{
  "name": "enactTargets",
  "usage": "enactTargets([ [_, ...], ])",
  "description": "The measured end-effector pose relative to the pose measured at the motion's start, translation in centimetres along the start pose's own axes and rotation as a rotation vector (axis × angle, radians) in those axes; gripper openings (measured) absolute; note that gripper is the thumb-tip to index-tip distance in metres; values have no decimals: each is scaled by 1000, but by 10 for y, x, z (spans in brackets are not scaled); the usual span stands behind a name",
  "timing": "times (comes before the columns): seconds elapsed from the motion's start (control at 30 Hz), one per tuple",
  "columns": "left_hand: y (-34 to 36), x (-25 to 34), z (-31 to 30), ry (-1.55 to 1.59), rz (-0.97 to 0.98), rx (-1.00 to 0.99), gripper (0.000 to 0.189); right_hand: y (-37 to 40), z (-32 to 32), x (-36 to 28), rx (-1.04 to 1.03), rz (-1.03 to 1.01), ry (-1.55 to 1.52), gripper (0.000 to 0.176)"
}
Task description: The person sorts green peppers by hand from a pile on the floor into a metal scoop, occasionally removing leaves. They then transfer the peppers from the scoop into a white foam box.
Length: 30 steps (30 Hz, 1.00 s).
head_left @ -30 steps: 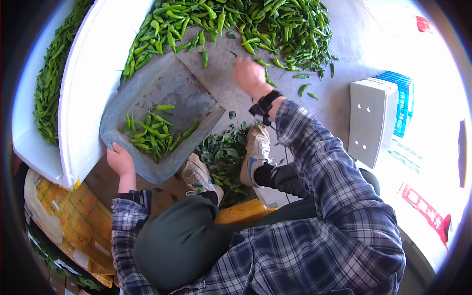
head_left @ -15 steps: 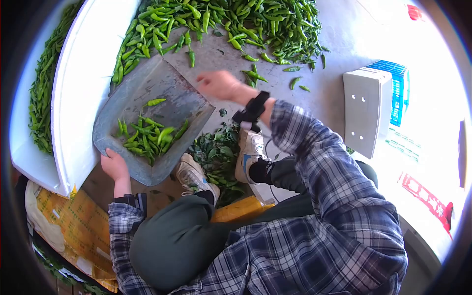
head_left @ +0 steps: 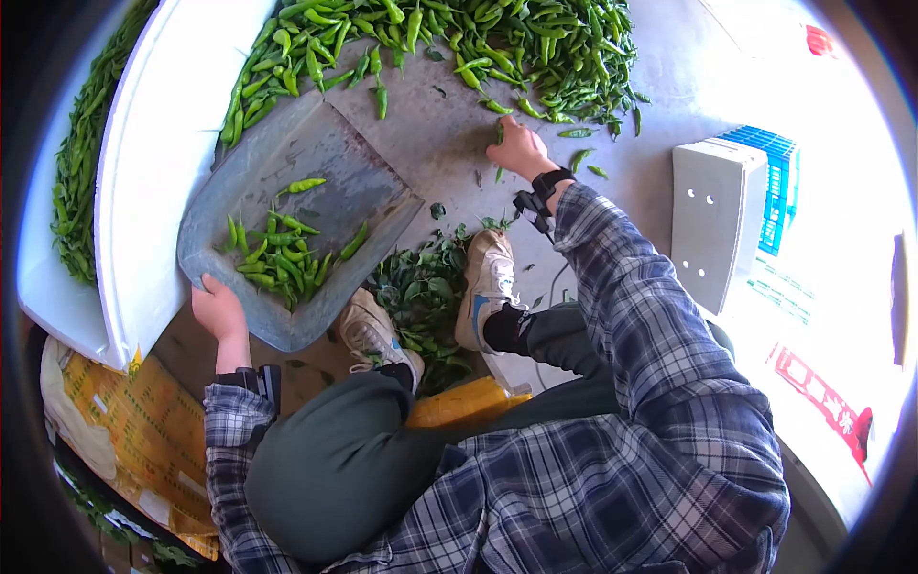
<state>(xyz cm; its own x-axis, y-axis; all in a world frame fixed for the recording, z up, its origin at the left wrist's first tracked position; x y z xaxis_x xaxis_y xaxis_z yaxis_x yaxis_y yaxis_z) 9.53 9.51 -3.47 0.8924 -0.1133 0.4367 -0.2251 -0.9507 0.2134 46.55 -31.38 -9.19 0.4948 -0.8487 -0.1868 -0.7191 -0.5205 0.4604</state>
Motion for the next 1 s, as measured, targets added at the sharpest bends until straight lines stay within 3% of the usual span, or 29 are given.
enactTargets([
  [0.07, 0, 0, 0, -3, 4, 5, 31, -3, -14, -8, -10, -12, -42, 47],
  [0.17, -1, -4, 1, 0, 5, 4, 30, -3, -9, -41, -338, 85, -760, 43],
  [0.3, -2, -3, 0, 0, 3, 6, 30, 3, -31, -140, -327, -219, -850, 36],
  [0.37, 1, 1, -1, 22, 0, 1, 30, 29, -34, -202, -430, -323, -1212, 37],
  [0.4, 2, 1, -1, 17, 7, 13, 30, 22, -35, -208, -427, -336, -1215, 37],
  [0.47, 1, 3, -4, 12, 15, 36, 30, -7, -35, -209, -333, -429, -736, 48],
  [0.5, 2, 4, -3, 2, 2, 25, 30, -39, -37, -197, 13, -492, -453, 37],
  [0.53, 3, 4, -3, -8, -14, 13, 30, -56, -33, -194, 15, -501, -455, 37],
  [0.6, 4, 3, -4, 1, 0, 25, 29, -81, -37, -170, 155, -213, -275, 33],
  [0.73, 5, 6, -4, 35, 12, 20, 28, -88, -8, -166, 110, -144, -188, 31],
  [0.8, 4, 5, -4, 32, -1, 16, 28, -72, 2, -188, 12, -457, -284, 28],
  [0.83, 4, 4, -3, 27, -15, 6, 29, -64, -9, -192, 11, -458, -283, 28],
  [0.9, 5, 6, -3, 27, -4, 14, 28, -47, -26, -214, -262, -572, -308, 26],
  [0.97, 6, 7, -4, 26, 10, 21, 28, -86, -55, -191, 143, -301, -153, 30],
  [1.0, 6, 6, -4, -2, 4, 30, 28, -101, -70, -184, 155, -198, -144, 41],
])
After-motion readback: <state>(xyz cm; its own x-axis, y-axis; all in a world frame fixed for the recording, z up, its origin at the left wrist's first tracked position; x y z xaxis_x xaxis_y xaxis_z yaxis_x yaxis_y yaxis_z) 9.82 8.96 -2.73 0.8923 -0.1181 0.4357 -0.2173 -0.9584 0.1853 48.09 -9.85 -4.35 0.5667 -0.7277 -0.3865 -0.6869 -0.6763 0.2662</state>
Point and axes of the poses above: each hand's wrist, its own y-axis away from the middle knuckle, its own z-axis out of the palm, x = y × z, the point moved 7 cm from there along -y, towards the middle knuckle, and after that the axes turned 12 degrees about -z, right-handed, at the moved point
